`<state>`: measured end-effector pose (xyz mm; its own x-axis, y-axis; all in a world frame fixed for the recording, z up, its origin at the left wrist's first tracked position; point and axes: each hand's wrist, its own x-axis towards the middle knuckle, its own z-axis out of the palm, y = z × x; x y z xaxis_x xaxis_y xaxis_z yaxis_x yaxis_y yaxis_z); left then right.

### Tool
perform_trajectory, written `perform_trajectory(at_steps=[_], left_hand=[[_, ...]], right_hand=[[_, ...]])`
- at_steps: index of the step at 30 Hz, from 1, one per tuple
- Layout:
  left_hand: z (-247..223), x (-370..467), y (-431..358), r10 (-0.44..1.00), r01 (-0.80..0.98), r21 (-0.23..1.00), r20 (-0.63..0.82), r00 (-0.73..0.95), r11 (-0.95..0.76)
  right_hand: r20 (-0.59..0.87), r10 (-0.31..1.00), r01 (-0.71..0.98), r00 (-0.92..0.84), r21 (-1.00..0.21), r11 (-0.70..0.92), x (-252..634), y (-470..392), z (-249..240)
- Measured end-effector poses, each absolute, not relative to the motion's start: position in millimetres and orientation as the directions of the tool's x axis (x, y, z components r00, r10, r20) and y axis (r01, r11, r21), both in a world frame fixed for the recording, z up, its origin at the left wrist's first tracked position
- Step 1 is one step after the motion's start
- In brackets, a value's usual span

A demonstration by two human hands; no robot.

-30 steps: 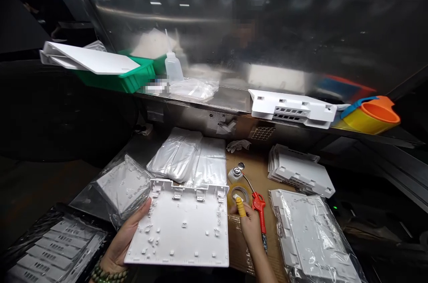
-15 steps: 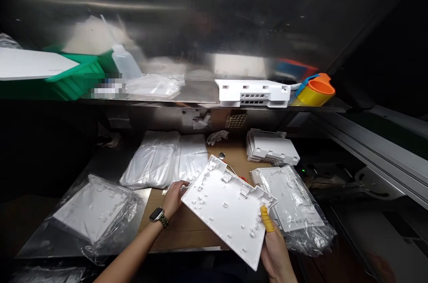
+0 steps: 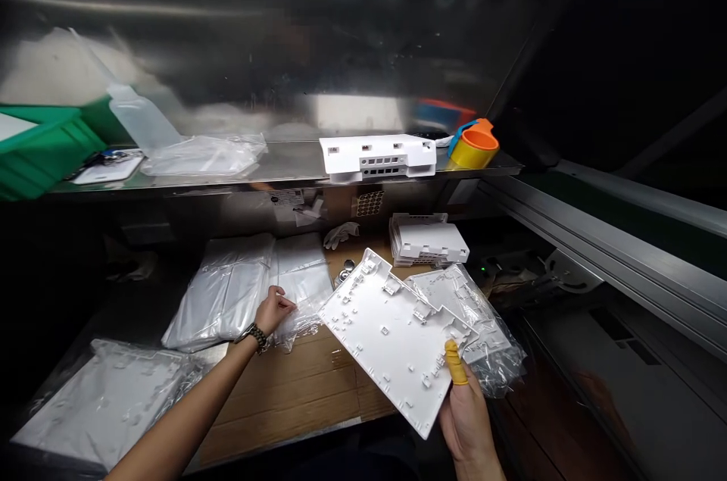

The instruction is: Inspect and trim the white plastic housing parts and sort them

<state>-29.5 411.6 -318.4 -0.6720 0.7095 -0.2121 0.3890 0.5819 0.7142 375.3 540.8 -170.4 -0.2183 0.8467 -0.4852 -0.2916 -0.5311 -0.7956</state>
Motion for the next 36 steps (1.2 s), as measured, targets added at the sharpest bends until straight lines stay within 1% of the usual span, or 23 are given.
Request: perform_trajectory(at_steps=[2, 4, 7, 8, 10, 15, 21, 23, 26, 30, 33, 36], left_hand=[[-320, -37, 414, 0.697, 0.369, 0.724, -0.213, -0.685, 0.583], [-322, -41, 418, 0.699, 0.365, 0.731, -0.210, -0.684, 0.577], [-323, -42, 424, 0.722, 0.402, 0.725, -0.188, -0.666, 0.559], [-322, -41, 426, 0.736, 0.426, 0.719, -0.176, -0.654, 0.550], [-319, -39, 428, 0.770, 0.482, 0.701, -0.149, -0.621, 0.525], [-307, -41, 429, 0.833, 0.604, 0.651, -0.079, -0.548, 0.460], [-285, -63, 434, 0.801, 0.601, 0.634, -0.051, -0.596, 0.487], [-277, -71, 437, 0.799, 0.582, 0.646, -0.075, -0.596, 0.494], [-269, -74, 441, 0.823, 0.554, 0.678, -0.134, -0.552, 0.482], [-272, -59, 443, 0.858, 0.551, 0.689, -0.212, -0.467, 0.470], [-284, -42, 445, 0.869, 0.585, 0.655, -0.259, -0.421, 0.479], [-297, -29, 449, 0.870, 0.626, 0.608, -0.279, -0.408, 0.488]], right_hand=[[-0.451, 0.873, -0.245, -0.183, -0.839, -0.485, 364, 537, -181], [-0.358, 0.916, -0.124, -0.183, -0.916, -0.383, 342, 528, -194], [-0.159, 0.938, 0.073, -0.307, -0.987, -0.144, 296, 508, -215], [-0.111, 0.930, 0.099, -0.351, -0.992, -0.081, 280, 501, -222], [-0.050, 0.913, 0.108, -0.405, -0.994, -0.006, 252, 490, -235], [0.027, 0.888, 0.125, -0.460, -0.988, 0.094, 226, 478, -255], [0.061, 0.891, 0.156, -0.451, -0.977, 0.146, 231, 479, -261], [0.063, 0.899, 0.166, -0.434, -0.975, 0.149, 233, 481, -260], [0.055, 0.919, 0.180, -0.389, -0.975, 0.134, 243, 482, -257], [0.067, 0.934, 0.171, -0.351, -0.976, 0.134, 267, 484, -250], [0.111, 0.906, 0.174, -0.409, -0.965, 0.197, 277, 483, -250], [0.184, 0.866, 0.179, -0.465, -0.938, 0.296, 269, 481, -255]])
